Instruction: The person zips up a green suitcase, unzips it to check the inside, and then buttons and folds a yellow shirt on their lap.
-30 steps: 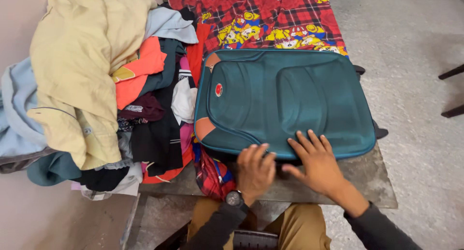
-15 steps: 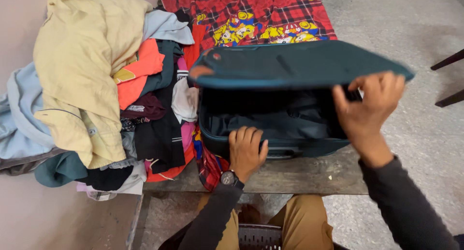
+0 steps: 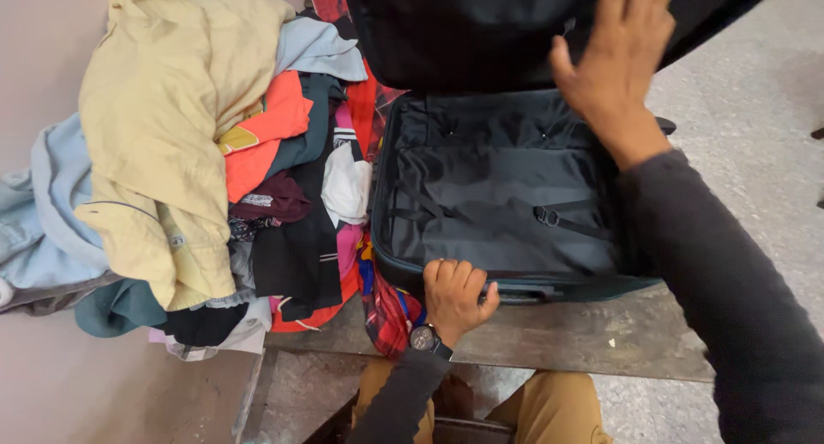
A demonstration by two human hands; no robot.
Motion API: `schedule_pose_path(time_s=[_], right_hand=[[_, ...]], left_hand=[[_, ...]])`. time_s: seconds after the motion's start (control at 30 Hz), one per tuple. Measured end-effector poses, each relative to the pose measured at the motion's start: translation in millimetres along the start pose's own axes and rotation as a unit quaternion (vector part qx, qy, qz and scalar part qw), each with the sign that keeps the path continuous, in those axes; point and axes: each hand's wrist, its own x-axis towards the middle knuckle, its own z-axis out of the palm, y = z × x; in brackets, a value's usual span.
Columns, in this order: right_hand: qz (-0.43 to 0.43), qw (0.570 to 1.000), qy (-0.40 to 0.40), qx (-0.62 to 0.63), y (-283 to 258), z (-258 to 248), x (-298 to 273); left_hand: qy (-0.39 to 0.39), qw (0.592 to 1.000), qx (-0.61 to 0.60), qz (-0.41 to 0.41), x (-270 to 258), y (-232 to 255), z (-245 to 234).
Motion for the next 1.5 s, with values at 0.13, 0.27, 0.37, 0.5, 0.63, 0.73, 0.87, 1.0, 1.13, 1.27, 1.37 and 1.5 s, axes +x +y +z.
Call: schedule_pose_path(time_s=[0.13, 0.27, 0.37, 0.5, 0.63, 0.73, 0.87, 1.0, 1.13, 1.27, 1.37, 1.5], right_hand=[[0.112, 0.982, -0.154, -0.011, 8.6, 49.9, 17.1], [0.081, 0.981, -0.174, -0.021, 42.7, 111.0, 8.6], [0.045, 0.987, -0.149, -0.028, 62.6, 152.7, -29.9], [0.132, 0.934, -0.331, -0.032, 70.1, 158.8, -113.0], [0.136, 0.849, -0.510, -0.034, 83.8, 134.5, -194.9], [0.185, 0.739, -0.648, 0.019, 98.5, 113.6, -250.4], [0.233, 0.729, -0.642, 0.041, 122.1, 118.8, -285.0], [0.217, 0.729, -0.641, 0.102, 115.5, 136.3, -291.8], [0.213, 0.716, -0.650, 0.139, 94.8, 139.7, -294.2], [0.227, 0.712, -0.649, 0.142, 99.9, 134.9, -291.0], [0.286, 0.689, -0.641, 0.180, 105.6, 132.5, -289.8], [0.221, 0.720, -0.651, 0.096, 91.1, 116.8, -269.0]], left_hand=[[0.007, 1.000, 0.001, 0.004, -2.6, -3.4, 3.6], [0.022, 1.000, 0.009, 0.001, -5.3, -5.3, 10.8], [0.034, 0.999, 0.020, 0.006, -8.8, -7.7, 16.1], [0.029, 0.999, 0.030, 0.006, -12.5, -8.8, 17.9], [0.010, 1.000, 0.018, -0.009, -13.0, -4.8, 14.3], [0.013, 1.000, 0.022, -0.013, -11.8, -1.8, 13.6], [0.006, 1.000, 0.018, -0.015, -13.9, 0.2, 10.3], [0.002, 1.000, 0.019, -0.022, -9.2, 8.8, 2.8], [0.002, 0.998, 0.002, -0.070, 4.4, 24.2, -11.2], [-0.071, 0.985, -0.060, -0.147, 25.9, 30.6, -27.6], [-0.329, 0.891, -0.177, -0.259, 50.5, -7.6, -17.4], [-0.441, 0.897, -0.017, -0.015, 92.7, -109.4, 46.2]])
